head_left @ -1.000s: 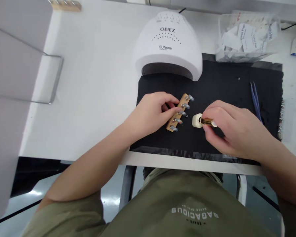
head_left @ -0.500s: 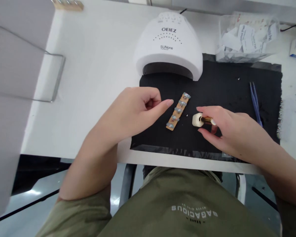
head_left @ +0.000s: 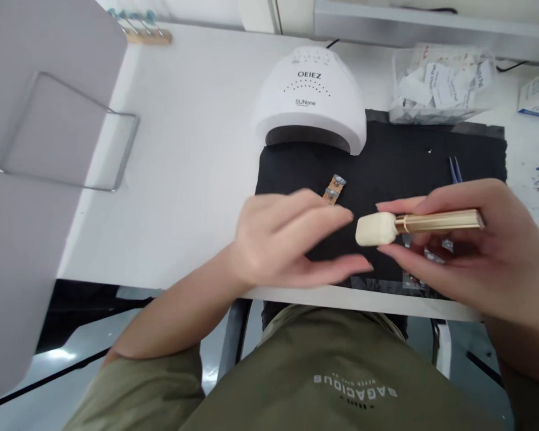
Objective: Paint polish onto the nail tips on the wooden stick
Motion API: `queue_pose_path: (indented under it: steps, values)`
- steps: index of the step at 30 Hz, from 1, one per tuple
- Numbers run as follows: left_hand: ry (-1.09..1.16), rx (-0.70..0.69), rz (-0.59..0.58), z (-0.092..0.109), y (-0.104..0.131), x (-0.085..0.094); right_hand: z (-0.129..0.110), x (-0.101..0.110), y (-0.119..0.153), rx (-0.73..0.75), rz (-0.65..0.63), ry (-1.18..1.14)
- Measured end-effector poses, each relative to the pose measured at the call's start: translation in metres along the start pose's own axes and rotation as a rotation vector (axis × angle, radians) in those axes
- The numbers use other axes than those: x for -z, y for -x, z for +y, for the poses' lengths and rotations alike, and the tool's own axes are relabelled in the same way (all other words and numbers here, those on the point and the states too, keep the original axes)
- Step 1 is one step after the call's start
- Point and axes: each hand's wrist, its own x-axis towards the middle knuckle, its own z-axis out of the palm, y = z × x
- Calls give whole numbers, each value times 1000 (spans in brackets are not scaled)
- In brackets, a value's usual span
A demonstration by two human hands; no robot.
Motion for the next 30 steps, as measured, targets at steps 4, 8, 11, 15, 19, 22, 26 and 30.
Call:
queue_pose_path:
  steps: [4, 8, 11, 15, 19, 22, 26, 30]
  values:
    - [60, 105, -192, 18, 7, -13, -8, 0, 18, -12, -37, -37]
    - [92, 223, -287, 20, 14, -19, -2, -2, 18, 5, -87, 21]
    - [112, 146, -225, 15, 17, -21, 2, 4, 7, 169, -148, 27]
    - [179, 130, -290, 13, 17, -22, 3, 23, -7, 314, -308, 159]
    - [265, 202, -447, 20, 15, -24, 4, 34, -9, 270, -393, 68]
    - [232, 216, -516, 22, 14, -25, 8, 31, -7, 208, -382, 104]
    - [132, 120, -396, 20, 12, -21, 14, 29, -3, 123, -229, 255]
    - [114, 75, -309, 21, 8, -14, 17, 38, 6, 277, -247, 145]
